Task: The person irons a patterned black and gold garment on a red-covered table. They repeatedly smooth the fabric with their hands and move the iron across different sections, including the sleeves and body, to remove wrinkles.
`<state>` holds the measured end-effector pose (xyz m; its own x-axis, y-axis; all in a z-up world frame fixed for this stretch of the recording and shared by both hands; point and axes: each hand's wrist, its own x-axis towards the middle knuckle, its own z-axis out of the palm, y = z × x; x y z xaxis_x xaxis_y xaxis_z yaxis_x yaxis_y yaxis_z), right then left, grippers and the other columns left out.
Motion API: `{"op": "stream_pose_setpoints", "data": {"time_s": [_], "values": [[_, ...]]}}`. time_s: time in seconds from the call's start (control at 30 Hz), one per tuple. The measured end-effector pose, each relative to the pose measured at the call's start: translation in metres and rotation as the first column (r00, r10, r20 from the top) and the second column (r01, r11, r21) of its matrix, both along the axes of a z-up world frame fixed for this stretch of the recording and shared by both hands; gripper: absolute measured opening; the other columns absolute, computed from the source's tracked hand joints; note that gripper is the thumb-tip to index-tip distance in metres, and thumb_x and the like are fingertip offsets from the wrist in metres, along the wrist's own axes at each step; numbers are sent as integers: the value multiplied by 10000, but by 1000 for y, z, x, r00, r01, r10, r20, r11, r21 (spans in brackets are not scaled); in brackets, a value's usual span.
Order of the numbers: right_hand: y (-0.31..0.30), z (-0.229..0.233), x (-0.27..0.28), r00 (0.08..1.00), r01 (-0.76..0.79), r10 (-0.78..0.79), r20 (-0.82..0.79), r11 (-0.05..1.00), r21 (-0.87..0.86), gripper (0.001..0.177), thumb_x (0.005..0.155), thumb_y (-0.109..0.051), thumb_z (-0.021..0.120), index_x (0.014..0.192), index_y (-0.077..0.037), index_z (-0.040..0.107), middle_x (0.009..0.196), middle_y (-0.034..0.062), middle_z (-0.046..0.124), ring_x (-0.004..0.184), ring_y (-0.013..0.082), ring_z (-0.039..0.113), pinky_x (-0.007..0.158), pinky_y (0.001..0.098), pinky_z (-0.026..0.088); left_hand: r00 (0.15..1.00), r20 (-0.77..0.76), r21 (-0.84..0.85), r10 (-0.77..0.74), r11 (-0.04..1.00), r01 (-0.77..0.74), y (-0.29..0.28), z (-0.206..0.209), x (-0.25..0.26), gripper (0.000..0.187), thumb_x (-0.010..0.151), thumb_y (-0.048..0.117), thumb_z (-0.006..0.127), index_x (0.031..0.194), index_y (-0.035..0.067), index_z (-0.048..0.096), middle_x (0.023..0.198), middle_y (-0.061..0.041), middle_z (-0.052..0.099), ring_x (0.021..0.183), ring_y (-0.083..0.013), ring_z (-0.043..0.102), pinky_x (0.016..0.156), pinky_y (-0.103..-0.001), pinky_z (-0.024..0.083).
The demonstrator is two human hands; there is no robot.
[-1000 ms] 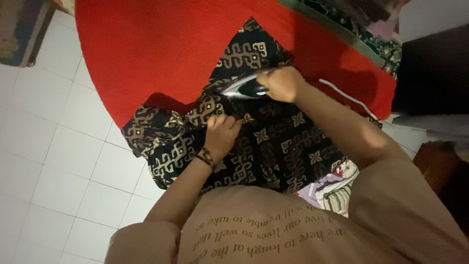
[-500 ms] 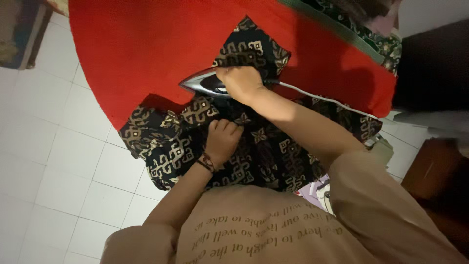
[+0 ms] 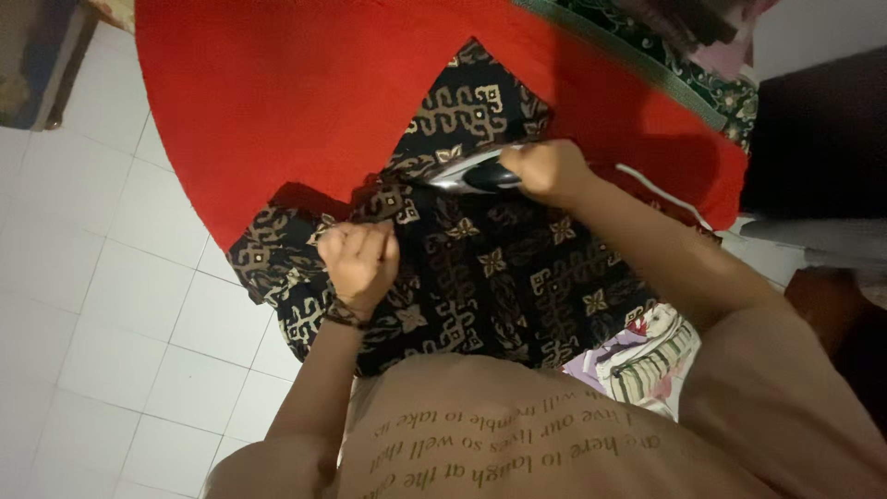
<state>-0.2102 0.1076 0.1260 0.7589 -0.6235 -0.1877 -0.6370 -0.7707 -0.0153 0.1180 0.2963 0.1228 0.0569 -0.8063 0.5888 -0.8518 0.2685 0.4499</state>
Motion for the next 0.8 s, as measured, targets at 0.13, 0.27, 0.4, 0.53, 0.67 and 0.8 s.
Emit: {"op": "stream_pose_setpoints", "data": {"time_s": [0.13, 0.27, 0.4, 0.53, 0.67, 0.8], "values": [[8, -26, 58, 999, -7, 10, 37, 996, -92, 278, 880, -112, 699, 1154, -145, 730, 810, 111, 759, 569, 244, 729, 436, 420, 544, 991, -66, 4, 114, 993, -114, -12, 12, -4, 135, 894, 96, 852, 996, 146, 778, 962, 9, 707, 973, -254, 607, 925, -423, 433], [-1, -23, 104, 984, 121, -97, 147, 979, -164, 88, 961, -148, 695, 1044, -122, 698, 823, 103, 742, 668, 268, 748, 510, 419, 586, 987, -84, 48, 138, 990, -135, -15, 16, 2, 177, 900, 115, 855, 1064, 148, 795, 1008, 6, 698, 988, -249, 596, 935, -421, 422], [-56, -1, 93, 953, 304, -303, 27, 942, -141, 258, 902, -228, 706, 1054, -22, 673, 818, 143, 741, 655, 302, 745, 520, 452, 590, 983, -82, 70, 163, 985, -157, -16, 17, 15, 167, 908, 136, 844, 1067, 139, 793, 1018, -4, 689, 996, -262, 576, 922, -432, 403], [-104, 12, 51, 788, 615, -607, 103, 783, -92, 208, 963, -62, 677, 1170, -41, 660, 962, 229, 746, 872, 388, 748, 735, 533, 588, 986, -78, 16, 145, 989, -144, -26, 19, 12, 154, 922, 163, 830, 1073, 153, 800, 1030, -2, 694, 1006, -256, 576, 931, -441, 401], [-92, 15, 22, 779, 627, -625, 49, 777, -52, 205, 951, -183, 719, 1116, -73, 667, 979, 253, 738, 883, 474, 721, 739, 587, 561, 989, -117, 31, 86, 996, -83, -40, 25, -8, 140, 927, 166, 831, 1063, 151, 799, 1000, 2, 682, 986, -251, 572, 931, -447, 401], [-36, 20, -10, 756, 653, -653, 31, 757, 16, 246, 903, -160, 690, 1142, -104, 665, 914, 234, 739, 868, 473, 716, 744, 605, 541, 988, -151, -7, 45, 999, -46, -50, 25, -15, 120, 936, 133, 832, 1050, 146, 797, 1000, 3, 698, 956, -241, 576, 917, -445, 393]]}}
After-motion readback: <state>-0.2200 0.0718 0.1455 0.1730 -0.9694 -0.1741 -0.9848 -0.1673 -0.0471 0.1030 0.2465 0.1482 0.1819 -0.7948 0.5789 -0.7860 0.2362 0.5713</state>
